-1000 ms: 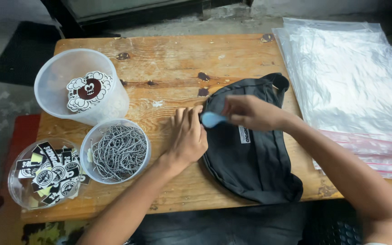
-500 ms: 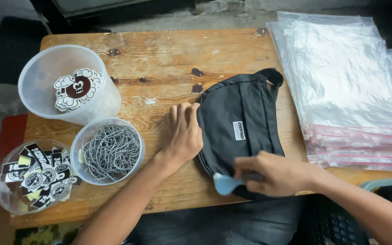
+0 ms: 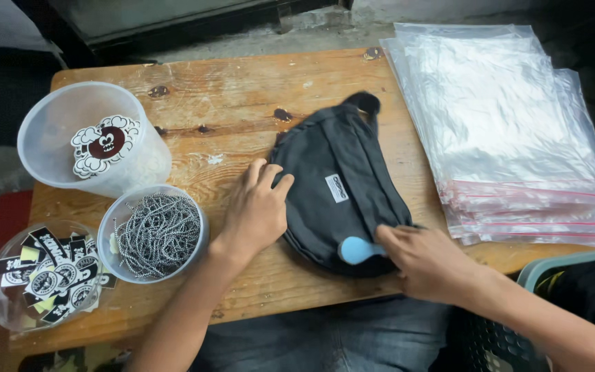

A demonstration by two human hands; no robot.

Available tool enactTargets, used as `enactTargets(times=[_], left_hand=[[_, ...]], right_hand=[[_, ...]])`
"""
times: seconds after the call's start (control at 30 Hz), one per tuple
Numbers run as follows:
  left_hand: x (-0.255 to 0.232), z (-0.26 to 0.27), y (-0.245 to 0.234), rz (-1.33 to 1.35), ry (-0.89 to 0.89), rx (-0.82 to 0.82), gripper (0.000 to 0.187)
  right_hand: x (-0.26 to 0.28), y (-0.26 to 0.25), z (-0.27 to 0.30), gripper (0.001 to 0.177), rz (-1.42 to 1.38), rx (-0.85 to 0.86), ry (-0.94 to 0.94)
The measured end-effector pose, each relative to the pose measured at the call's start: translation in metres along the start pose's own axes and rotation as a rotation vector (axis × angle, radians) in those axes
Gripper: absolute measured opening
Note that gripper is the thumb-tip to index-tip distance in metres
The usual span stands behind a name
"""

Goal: The person cleans a black bag with a blue brush, then attaches a cartoon bear keychain to the zipper. They wipe a clear plastic bag with the brush and place the bag inside it.

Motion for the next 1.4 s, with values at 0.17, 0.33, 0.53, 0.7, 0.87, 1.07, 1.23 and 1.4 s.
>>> enactTargets(times=[0.17,0.33,0.53,0.7,0.87,1.07,1.23,1.4], left_hand=[[0.004,0.018,-0.005,-0.003,-0.14,0.212,0.04],[-0.036,0.024,0.012,0.127,0.004,0.166,0.047],[-0.101,-0.005,0.019,0.408,0.164,0.172,0.047],[-0.145,-0.021,0.033,0.188,0.152,0.04,0.043],[-0.136,-0.031,0.046,0.175,0.046,0.208,0.029],[-0.097,-0.028,0.023,0.692,-0.211,0.09,0.017],[-0.077,-0.013,0.007,0.977,-0.357,0.019,0.023],[-0.07,0.004,0.025,1.121,-0.424,-0.022,0.023]], right_hand=[[-0.037,-0.043,-0.026,0.036,0.239,-0.435,0.146],[-0.049,-0.059,-0.034,0.034,-0.142,-0.543,0.353],[-0.027,-0.05,-0.017,0.037,-0.719,-0.409,0.39],[-0.04,-0.051,0.004,0.042,-0.998,-0.506,0.436],[-0.07,-0.029,0.014,0.036,-0.934,-0.549,0.473],[-0.061,-0.034,0.028,0.024,-0.917,-0.675,0.265],[-0.028,-0.029,0.022,0.021,-0.858,-0.589,-0.115],[-0.072,-0.035,0.002,0.018,-0.634,-0.817,0.08]])
Point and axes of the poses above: each hand's wrist, its own z-axis away from the middle knuckle, its own y-axis out of the palm, x = y × z, the point moved 6 cm from there along -z, towards the middle knuckle, and after that the axes turned 9 degrees about -z, right-handed, at the moved point
